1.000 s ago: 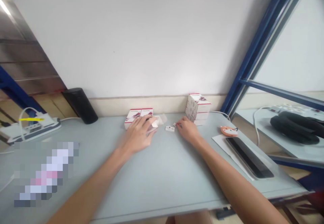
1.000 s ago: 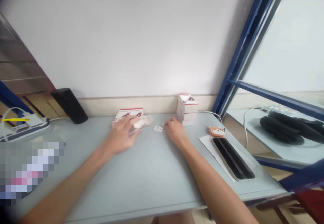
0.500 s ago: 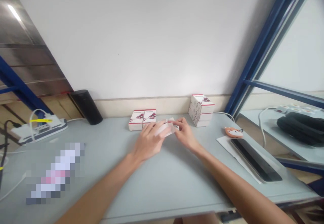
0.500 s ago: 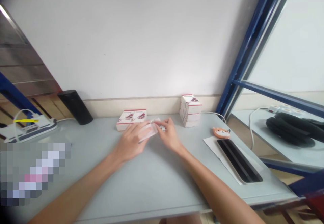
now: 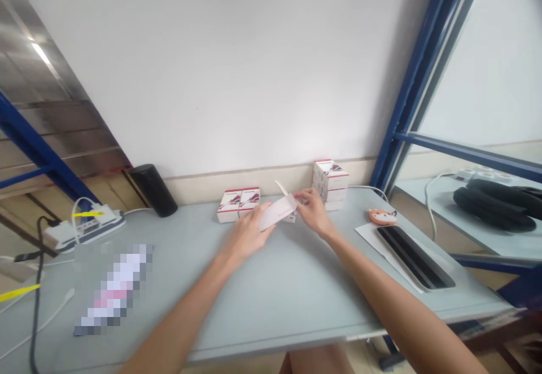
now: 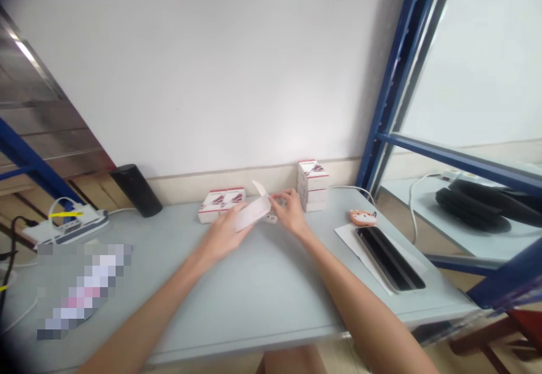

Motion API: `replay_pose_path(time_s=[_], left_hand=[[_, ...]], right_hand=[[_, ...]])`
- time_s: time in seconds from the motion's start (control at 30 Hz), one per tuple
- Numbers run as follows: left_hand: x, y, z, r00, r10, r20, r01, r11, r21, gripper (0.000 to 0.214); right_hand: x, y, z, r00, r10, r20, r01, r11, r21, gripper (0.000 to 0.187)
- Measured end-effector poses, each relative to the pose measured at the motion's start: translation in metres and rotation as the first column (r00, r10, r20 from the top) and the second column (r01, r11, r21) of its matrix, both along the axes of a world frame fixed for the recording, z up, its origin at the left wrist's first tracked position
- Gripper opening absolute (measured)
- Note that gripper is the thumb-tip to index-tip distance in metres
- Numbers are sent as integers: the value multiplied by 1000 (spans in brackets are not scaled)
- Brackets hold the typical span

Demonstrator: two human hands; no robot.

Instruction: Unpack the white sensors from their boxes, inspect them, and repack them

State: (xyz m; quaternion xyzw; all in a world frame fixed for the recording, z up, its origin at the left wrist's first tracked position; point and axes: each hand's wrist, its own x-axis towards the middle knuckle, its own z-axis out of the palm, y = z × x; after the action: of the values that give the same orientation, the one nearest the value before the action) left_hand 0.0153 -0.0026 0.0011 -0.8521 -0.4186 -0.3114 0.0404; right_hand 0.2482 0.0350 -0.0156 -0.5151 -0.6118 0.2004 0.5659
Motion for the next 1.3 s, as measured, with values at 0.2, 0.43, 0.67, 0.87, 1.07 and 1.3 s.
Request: replay_pose_path(time_s=[0.2, 0.43, 0.67, 0.87, 1.07, 1.3], left_hand=[[-23, -2, 22, 999, 1, -32, 8, 960, 278, 50], [-69, 37, 27, 962, 273, 9, -261, 908, 328, 46], [-68, 49, 16, 981, 178, -82, -170, 981, 89, 34], [-23, 0, 9, 921, -35, 387, 21, 999, 39, 36], [31, -25, -7, 567, 146, 811, 474, 747, -466, 52], [17, -6, -19, 252, 559, 790, 877, 213, -430, 47]], right_hand=[[-5, -14, 26, 967, 40, -252, 4, 985, 171, 38], [7, -11, 24, 911, -103, -400, 162, 980, 115, 31], [-8, -12, 16, 837, -37, -545, 39, 999, -7, 31], [-21, -27, 21, 723, -91, -685, -41, 984, -174, 27], [-31, -44, 28, 866, 36, -499, -112, 986, -125, 36], [-23, -49, 38, 946, 202, -252, -186, 979, 88, 31]])
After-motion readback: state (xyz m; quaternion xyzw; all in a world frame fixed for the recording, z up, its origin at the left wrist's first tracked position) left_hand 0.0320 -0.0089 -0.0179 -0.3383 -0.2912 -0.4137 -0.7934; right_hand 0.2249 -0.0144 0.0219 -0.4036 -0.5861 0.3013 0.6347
